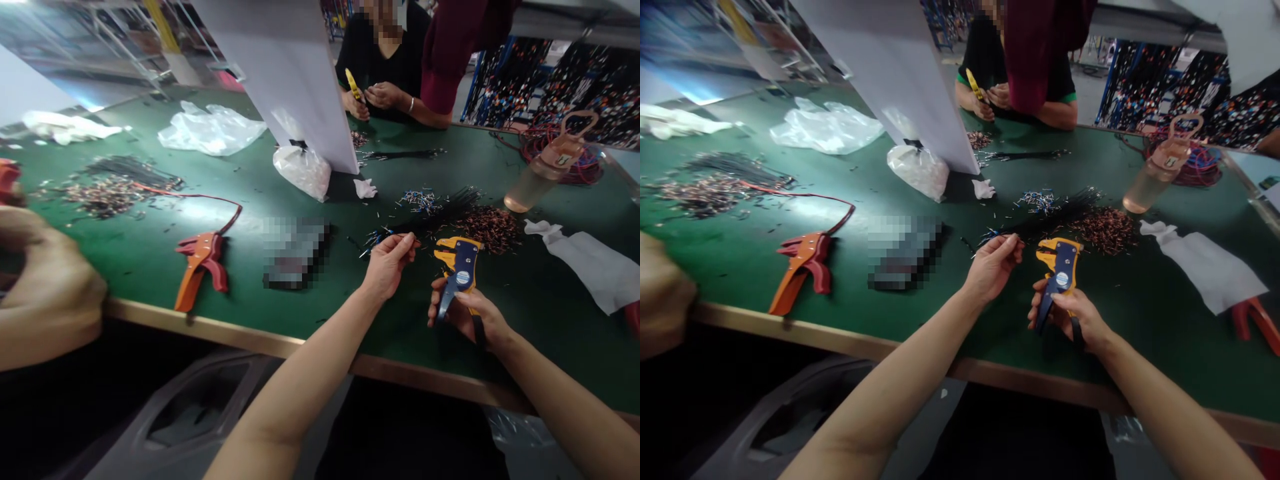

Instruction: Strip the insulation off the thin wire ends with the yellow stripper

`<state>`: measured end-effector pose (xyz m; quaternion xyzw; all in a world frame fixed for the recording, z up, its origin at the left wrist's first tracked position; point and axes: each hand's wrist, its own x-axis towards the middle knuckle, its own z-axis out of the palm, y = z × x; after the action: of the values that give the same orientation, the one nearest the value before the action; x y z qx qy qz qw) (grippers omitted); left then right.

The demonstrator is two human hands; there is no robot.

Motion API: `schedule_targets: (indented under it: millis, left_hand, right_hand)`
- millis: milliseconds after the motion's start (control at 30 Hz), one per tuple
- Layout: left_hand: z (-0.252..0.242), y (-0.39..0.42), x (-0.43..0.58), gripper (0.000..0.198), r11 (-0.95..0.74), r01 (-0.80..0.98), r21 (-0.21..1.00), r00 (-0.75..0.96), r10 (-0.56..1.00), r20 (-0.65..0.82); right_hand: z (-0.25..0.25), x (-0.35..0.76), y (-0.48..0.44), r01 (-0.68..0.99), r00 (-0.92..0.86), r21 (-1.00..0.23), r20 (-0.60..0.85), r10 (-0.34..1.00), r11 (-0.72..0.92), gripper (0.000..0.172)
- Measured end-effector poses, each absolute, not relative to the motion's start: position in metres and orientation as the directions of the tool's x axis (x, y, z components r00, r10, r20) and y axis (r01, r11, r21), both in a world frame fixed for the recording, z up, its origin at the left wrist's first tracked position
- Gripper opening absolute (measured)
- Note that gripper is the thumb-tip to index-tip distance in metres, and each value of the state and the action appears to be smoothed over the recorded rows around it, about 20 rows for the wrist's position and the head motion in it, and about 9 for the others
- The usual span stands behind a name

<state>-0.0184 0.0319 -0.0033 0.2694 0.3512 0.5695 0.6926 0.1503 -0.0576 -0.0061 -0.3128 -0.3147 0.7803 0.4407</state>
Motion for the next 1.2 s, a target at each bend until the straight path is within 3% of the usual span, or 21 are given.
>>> schedule_targets:
  millis: [633, 1200]
  left_hand:
    - [-0.005, 0.02, -0.008, 0.034, 0.285, -0.619, 0.732, 0.212, 0.958, -0.194]
    - [-0.006, 0.018, -0.008, 0.034, 0.269, -0.561, 0.783, 0.225, 0.96, -0.168]
  right_hand:
    - [-0.015, 0.142, -0.062, -0.513, -0.426, -0.745, -0.209, 0.88, -0.426, 0.034]
    - [-0.006, 0.136, -0.066, -0.531, -0.351, -0.738, -0.256, 0.901, -0.417, 0.03]
